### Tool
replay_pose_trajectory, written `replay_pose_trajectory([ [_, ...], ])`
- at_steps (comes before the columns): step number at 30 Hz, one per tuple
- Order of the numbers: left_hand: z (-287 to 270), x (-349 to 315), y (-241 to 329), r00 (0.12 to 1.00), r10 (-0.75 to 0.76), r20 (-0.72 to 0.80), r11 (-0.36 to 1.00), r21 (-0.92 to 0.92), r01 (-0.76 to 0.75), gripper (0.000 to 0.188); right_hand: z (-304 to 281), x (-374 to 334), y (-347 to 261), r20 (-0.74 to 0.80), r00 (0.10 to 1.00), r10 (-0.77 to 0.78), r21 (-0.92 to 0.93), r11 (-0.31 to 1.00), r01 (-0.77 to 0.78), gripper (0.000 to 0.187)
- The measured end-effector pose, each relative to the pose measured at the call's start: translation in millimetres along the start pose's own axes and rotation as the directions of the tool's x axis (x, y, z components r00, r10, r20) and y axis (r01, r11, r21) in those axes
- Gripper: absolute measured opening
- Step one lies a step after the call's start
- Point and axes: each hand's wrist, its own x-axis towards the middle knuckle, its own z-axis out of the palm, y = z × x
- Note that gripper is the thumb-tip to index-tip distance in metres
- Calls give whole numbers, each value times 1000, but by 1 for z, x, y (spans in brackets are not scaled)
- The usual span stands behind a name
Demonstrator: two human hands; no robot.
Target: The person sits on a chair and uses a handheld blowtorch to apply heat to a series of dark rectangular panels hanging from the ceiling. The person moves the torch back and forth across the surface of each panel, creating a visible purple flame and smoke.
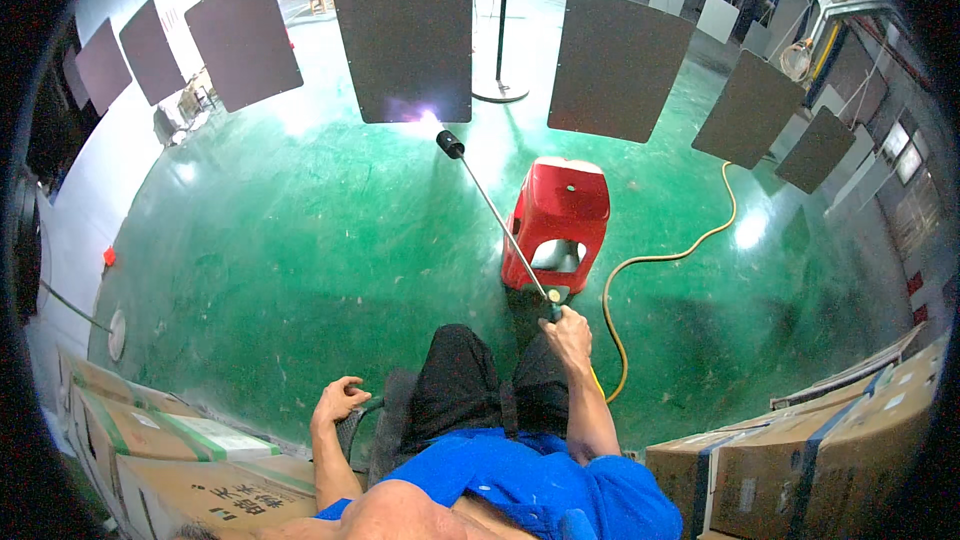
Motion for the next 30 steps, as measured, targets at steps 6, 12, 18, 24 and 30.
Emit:
replay_pose_trajectory([
  [6,5,7,-7,1000,-17,11,999,-39,17,50,-12,-19,34,-39,997,66,111,992,-62,37],
  [12,6,4,4,1000,-24,4,999,33,24,53,-37,-11,19,-72,997,-22,273,961,41,33],
  [18,8,15,-14,1000,-3,16,1000,-16,3,53,-54,14,-13,-181,975,-128,350,918,186,37],
  [24,4,14,13,999,31,33,970,239,-38,58,-62,14,-15,-241,960,-143,364,903,226,37],
  [30,7,28,41,995,91,49,943,317,-102,60,-79,-17,19,-264,964,-15,332,938,105,35],
])
